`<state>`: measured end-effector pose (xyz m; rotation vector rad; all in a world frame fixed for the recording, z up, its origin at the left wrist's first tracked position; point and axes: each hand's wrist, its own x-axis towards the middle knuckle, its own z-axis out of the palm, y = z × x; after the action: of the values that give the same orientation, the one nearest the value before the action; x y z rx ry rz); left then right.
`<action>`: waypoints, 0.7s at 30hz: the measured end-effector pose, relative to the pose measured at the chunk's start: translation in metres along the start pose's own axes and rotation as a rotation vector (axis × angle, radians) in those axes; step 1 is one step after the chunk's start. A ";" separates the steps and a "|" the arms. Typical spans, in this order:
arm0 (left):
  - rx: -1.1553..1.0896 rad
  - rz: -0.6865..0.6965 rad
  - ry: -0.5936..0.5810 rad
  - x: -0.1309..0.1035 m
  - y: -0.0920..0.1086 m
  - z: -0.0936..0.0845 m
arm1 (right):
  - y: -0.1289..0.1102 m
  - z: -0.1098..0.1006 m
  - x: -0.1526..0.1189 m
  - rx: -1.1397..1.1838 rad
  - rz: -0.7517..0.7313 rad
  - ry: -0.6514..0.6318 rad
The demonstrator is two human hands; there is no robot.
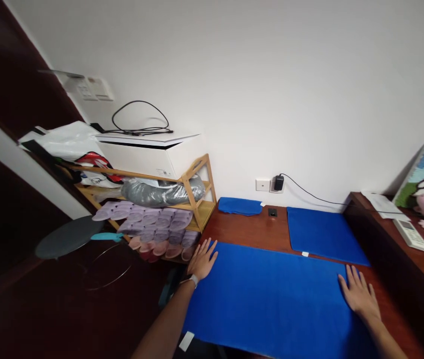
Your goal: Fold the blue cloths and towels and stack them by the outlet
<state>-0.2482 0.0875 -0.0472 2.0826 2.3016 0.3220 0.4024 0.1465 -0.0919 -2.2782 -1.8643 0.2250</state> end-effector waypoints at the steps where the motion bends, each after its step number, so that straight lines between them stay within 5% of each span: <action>1: 0.004 -0.004 0.001 0.000 0.001 0.000 | 0.000 0.000 0.000 0.002 0.002 0.002; 21: -0.037 -0.008 -0.044 0.004 -0.009 0.004 | -0.010 -0.011 0.010 -0.030 0.063 -0.075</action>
<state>-0.2568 0.0913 -0.0523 2.0416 2.2612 0.3123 0.3970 0.1579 -0.0791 -2.3829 -1.8445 0.2976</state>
